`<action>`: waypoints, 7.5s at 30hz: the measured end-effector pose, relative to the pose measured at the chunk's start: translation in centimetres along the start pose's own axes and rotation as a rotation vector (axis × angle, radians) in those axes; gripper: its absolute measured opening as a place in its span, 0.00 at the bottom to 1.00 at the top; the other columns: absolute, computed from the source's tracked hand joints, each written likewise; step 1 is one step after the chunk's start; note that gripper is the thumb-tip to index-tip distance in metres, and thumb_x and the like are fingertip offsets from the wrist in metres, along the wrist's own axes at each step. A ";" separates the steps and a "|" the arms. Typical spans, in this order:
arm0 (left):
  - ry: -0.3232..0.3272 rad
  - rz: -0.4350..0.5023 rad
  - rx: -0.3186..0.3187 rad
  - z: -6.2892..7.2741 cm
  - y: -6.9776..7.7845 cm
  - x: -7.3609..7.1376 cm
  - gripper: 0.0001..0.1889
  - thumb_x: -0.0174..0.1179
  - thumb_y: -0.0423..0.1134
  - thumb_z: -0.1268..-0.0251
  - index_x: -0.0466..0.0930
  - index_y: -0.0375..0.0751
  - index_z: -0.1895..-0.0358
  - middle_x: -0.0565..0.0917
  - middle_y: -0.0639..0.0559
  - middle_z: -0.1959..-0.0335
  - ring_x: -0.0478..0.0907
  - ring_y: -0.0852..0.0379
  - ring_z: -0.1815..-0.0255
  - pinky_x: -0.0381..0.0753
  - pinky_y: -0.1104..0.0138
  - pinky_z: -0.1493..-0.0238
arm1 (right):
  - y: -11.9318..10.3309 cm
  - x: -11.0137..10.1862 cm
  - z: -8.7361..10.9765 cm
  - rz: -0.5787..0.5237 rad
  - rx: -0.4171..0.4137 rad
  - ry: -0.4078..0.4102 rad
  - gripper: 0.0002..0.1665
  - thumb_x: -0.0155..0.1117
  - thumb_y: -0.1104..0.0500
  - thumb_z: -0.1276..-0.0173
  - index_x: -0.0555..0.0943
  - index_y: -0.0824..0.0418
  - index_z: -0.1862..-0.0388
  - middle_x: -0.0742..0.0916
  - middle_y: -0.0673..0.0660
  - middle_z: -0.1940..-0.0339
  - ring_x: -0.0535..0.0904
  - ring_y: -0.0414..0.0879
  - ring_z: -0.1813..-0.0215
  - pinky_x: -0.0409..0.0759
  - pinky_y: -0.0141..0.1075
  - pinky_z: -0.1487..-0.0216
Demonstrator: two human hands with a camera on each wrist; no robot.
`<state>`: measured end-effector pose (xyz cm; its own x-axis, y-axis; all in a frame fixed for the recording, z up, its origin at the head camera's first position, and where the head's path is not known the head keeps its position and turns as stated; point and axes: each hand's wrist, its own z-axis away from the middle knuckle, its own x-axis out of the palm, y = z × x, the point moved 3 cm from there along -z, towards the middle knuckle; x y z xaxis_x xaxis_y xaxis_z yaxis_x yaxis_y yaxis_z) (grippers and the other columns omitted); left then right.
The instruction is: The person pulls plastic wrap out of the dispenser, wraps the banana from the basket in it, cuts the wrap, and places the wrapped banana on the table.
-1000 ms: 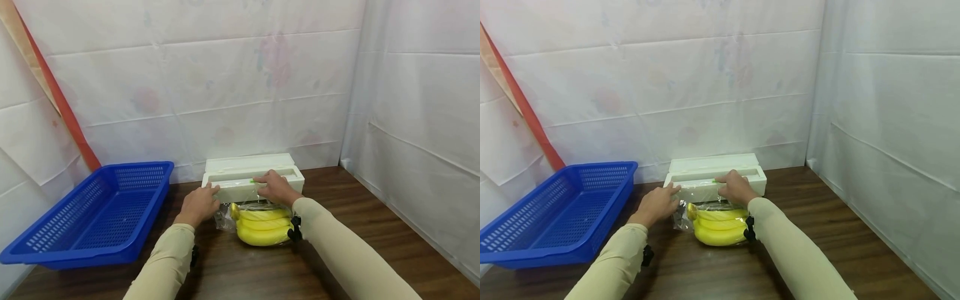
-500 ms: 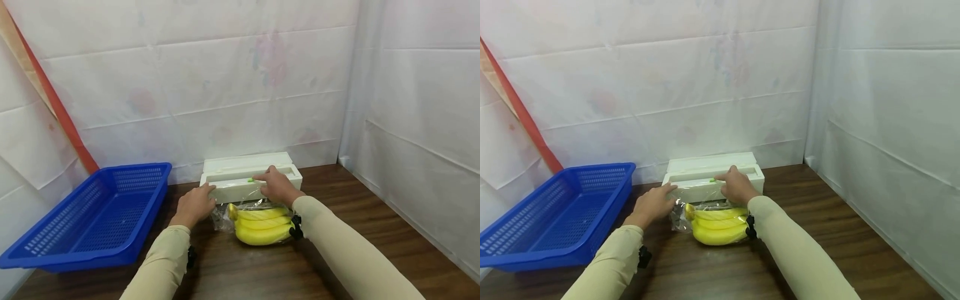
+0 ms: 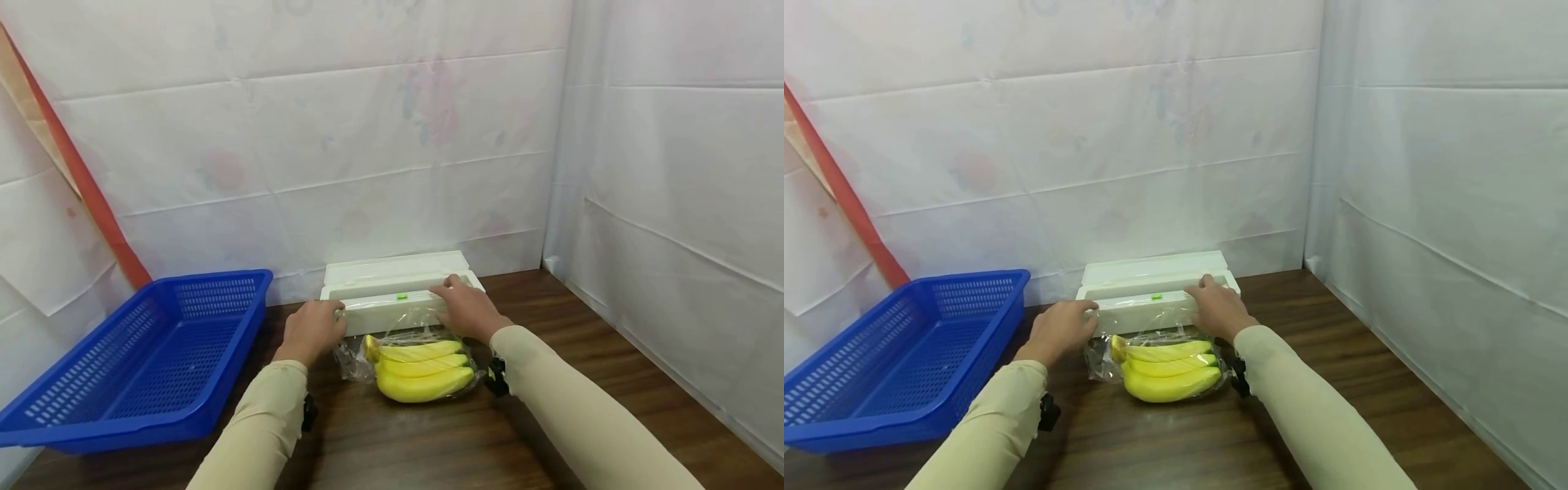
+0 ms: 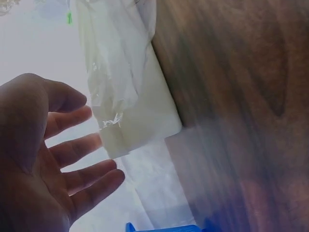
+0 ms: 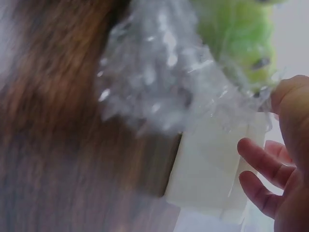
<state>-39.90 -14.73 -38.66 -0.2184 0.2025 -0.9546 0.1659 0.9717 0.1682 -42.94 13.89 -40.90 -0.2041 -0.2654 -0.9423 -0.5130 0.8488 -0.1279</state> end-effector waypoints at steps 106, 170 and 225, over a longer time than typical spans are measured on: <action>-0.370 -0.152 0.256 -3.1 9.1 2.2 0.29 0.53 0.40 0.25 0.63 0.62 0.23 0.70 0.43 0.37 0.69 0.45 0.38 0.79 0.52 0.52 | 0.6 3.4 3.1 -0.370 0.291 0.274 0.12 0.60 0.53 0.25 0.90 0.50 0.55 0.78 0.42 0.31 0.66 0.39 0.86 0.60 0.33 0.86; -0.395 0.044 0.203 -3.0 3.8 2.1 0.37 0.49 0.25 0.38 0.65 0.50 0.23 0.78 0.37 0.37 0.59 0.55 0.78 0.66 0.63 0.73 | 1.9 3.3 3.3 -0.405 0.294 0.252 0.13 0.60 0.53 0.25 0.90 0.53 0.53 0.77 0.42 0.30 0.55 0.40 0.91 0.55 0.32 0.87; -0.307 -0.041 0.098 -2.0 1.5 1.5 0.33 0.51 0.33 0.32 0.63 0.53 0.23 0.61 0.37 0.24 0.59 0.21 0.30 0.64 0.34 0.37 | 2.0 3.2 3.0 -0.451 0.289 0.253 0.14 0.60 0.54 0.25 0.89 0.56 0.51 0.76 0.44 0.29 0.53 0.40 0.90 0.56 0.32 0.87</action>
<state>-41.93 -12.73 -39.36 0.0710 0.1030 -0.9921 0.2583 0.9588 0.1180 -42.12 16.14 -45.14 -0.2292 -0.6993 -0.6770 -0.3548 0.7077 -0.6110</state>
